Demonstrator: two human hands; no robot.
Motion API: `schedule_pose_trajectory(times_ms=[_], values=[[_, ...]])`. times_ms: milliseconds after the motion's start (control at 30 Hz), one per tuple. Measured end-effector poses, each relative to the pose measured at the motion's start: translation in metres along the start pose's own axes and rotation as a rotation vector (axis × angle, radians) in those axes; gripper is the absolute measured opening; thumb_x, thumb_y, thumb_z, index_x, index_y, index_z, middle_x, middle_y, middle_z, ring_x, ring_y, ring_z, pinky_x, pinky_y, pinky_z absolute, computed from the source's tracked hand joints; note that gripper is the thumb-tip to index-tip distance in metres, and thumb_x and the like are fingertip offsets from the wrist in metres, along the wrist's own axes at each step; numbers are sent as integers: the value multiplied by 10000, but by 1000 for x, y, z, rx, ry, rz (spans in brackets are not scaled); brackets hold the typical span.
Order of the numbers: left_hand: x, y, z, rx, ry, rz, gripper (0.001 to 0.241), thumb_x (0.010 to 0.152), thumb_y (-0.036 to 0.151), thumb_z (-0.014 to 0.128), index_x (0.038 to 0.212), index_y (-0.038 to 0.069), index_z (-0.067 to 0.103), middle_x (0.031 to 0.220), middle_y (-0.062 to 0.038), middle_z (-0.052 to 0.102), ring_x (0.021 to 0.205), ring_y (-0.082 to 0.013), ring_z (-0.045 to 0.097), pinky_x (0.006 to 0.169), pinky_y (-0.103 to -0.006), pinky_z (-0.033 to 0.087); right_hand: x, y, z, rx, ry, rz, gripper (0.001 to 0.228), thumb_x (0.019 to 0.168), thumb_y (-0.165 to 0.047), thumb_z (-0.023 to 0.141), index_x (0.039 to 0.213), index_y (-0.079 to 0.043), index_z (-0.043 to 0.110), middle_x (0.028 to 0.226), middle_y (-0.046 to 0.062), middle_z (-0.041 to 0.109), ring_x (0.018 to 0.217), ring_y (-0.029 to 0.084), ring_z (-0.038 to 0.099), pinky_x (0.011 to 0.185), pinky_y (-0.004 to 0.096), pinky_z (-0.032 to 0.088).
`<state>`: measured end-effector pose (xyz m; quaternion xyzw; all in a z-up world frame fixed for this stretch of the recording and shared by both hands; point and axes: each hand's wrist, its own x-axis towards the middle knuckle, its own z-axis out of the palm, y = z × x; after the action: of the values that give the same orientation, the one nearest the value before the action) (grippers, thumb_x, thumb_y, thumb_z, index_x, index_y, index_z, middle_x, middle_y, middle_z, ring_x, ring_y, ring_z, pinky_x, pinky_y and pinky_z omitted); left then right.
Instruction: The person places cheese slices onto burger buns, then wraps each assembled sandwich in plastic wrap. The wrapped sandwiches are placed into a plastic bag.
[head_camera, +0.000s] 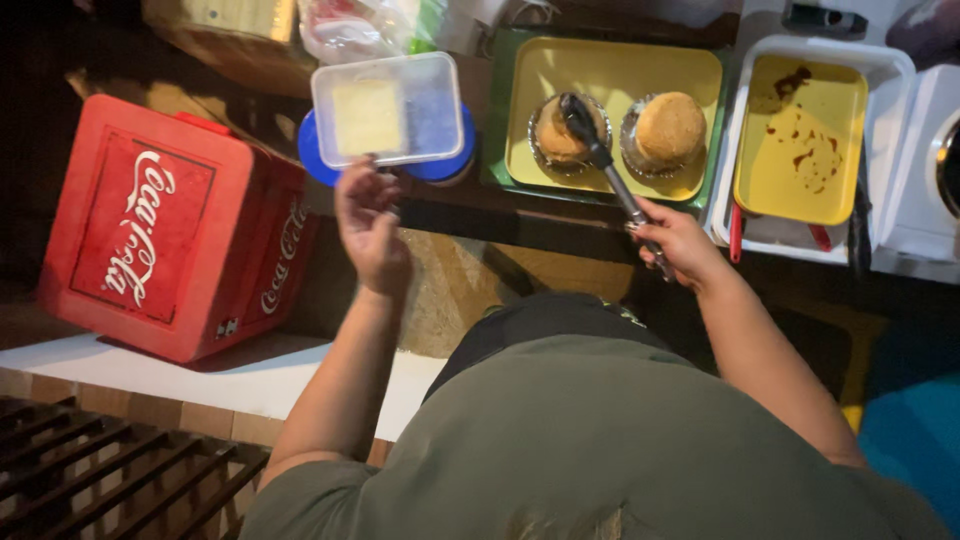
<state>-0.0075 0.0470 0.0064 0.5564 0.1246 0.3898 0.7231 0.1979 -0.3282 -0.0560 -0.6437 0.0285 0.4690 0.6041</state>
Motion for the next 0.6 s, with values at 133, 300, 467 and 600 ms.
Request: schedule_pose_trajectory(times_ms=[133, 300, 467, 600], values=[[60, -3, -59, 370, 72, 154, 494, 896, -34, 552, 1381, 58, 535, 1341, -79, 519, 1111, -171, 515, 971, -294, 460, -14, -17, 9, 20, -9, -132, 675, 940, -1, 574, 1591, -105, 430, 906, 21, 592, 617, 95, 532, 544, 226, 463], [115, -32, -120, 1029, -43, -163, 356, 1018, 260, 676, 1253, 2, 610, 1116, -139, 657, 1028, -225, 647, 926, -363, 520, 24, -34, 60, -4, -118, -265, 567, 998, -95, 633, 1522, -47, 421, 835, 31, 533, 562, 99, 510, 480, 243, 429], [120, -65, -153, 963, -80, -409, 355, 996, 341, 668, 1075, -4, 644, 982, -180, 710, 881, -241, 657, 769, -374, 541, 125, -57, 172, -326, -53, -390, 505, 960, -240, 738, 1357, -90, 465, 980, 107, 642, 690, 128, 629, 547, 289, 572], [125, -73, -169, 1083, -236, -376, 336, 1078, 328, 665, 1037, -5, 638, 919, -97, 682, 828, -184, 629, 773, -345, 520, 150, -73, 243, -439, 101, -766, 325, 875, -183, 765, 1123, -50, 602, 1005, 146, 700, 903, 231, 698, 797, 400, 577]])
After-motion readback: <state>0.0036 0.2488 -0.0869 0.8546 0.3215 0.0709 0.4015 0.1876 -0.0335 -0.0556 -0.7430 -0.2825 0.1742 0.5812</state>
